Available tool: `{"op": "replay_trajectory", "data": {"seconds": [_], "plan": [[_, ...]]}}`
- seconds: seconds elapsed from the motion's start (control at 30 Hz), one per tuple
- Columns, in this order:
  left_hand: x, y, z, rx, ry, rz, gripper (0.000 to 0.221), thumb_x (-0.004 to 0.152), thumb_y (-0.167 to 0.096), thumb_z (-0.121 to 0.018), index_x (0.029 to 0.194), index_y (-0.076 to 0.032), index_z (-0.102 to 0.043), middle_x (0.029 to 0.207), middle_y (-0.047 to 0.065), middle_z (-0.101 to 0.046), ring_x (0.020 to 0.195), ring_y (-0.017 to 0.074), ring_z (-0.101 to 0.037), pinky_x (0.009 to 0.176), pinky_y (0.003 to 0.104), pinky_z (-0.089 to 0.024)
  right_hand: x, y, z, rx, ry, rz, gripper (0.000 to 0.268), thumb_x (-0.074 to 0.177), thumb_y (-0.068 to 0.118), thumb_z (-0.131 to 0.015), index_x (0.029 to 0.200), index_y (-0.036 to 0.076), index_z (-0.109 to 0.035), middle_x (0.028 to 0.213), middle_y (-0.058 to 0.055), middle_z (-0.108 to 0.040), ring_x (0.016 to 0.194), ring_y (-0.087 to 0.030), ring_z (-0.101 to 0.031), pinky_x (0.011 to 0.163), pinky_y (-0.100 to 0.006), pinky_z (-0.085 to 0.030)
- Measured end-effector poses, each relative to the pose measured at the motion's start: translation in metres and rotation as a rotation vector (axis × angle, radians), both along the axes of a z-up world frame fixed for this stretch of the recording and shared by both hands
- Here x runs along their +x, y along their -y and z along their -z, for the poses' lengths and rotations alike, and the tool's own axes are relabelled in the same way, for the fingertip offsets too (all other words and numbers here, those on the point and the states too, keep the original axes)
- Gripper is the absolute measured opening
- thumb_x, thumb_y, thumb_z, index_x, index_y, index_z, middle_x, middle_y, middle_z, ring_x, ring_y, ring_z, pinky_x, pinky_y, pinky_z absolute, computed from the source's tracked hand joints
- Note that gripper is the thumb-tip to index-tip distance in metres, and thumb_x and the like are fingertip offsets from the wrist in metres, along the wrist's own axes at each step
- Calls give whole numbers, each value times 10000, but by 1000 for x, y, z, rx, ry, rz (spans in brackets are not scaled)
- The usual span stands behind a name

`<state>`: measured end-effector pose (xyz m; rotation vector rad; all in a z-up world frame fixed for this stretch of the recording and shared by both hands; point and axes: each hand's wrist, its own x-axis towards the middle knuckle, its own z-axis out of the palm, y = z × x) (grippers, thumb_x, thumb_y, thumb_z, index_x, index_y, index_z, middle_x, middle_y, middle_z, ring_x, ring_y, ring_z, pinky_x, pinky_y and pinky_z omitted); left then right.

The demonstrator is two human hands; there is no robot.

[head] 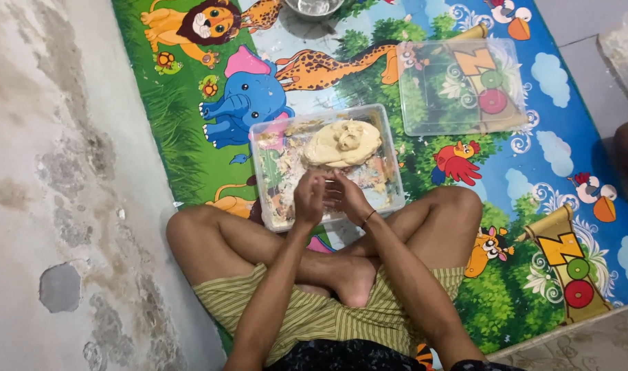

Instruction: Kneading a large mass of dough and shaping it into small individual balls.

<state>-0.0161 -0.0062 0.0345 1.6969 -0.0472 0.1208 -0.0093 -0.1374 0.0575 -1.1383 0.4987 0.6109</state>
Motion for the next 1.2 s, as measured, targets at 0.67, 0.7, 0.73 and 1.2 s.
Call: {"op": "replay_trajectory", "data": {"seconds": [0.67,0.7,0.73,1.2], "plan": [[-5,11,-8,-310,-291,-96,458,1101,-406,-428,1232,-31,-656,1150,143,-682,1006,228,-660,874,344,-515,5,13,-15,9,-47,239,601,1098,370,-505,550,187,-342,478,36,-224,350,-119,-253,342,-238,-207],[-1,11,-1,-390,-350,-102,505,1107,-433,-405,1261,-6,-626,1147,153,-674,973,221,-652,835,322,-499,7,13,-19,31,-35,236,615,1098,359,-504,533,195,-323,468,43,-204,341,-109,-213,334,-236,-189],[0,12,4,-390,-347,-105,505,1107,-433,-405,1261,-6,-626,1147,153,-674,973,221,-652,835,322,-499,6,12,-22,31,-33,233,615,1098,359,-504,533,195,-323,468,43,-204,341,-109,-213,334,-236,-189],[7,-2,-7,-838,-772,-396,417,1006,-500,-565,969,-103,-686,804,86,-605,676,190,-622,627,305,-572,-14,-6,-8,32,283,49,655,1053,535,-479,1404,0,-620,1283,-227,-698,1167,-346,-694,983,-485,-564]]}}
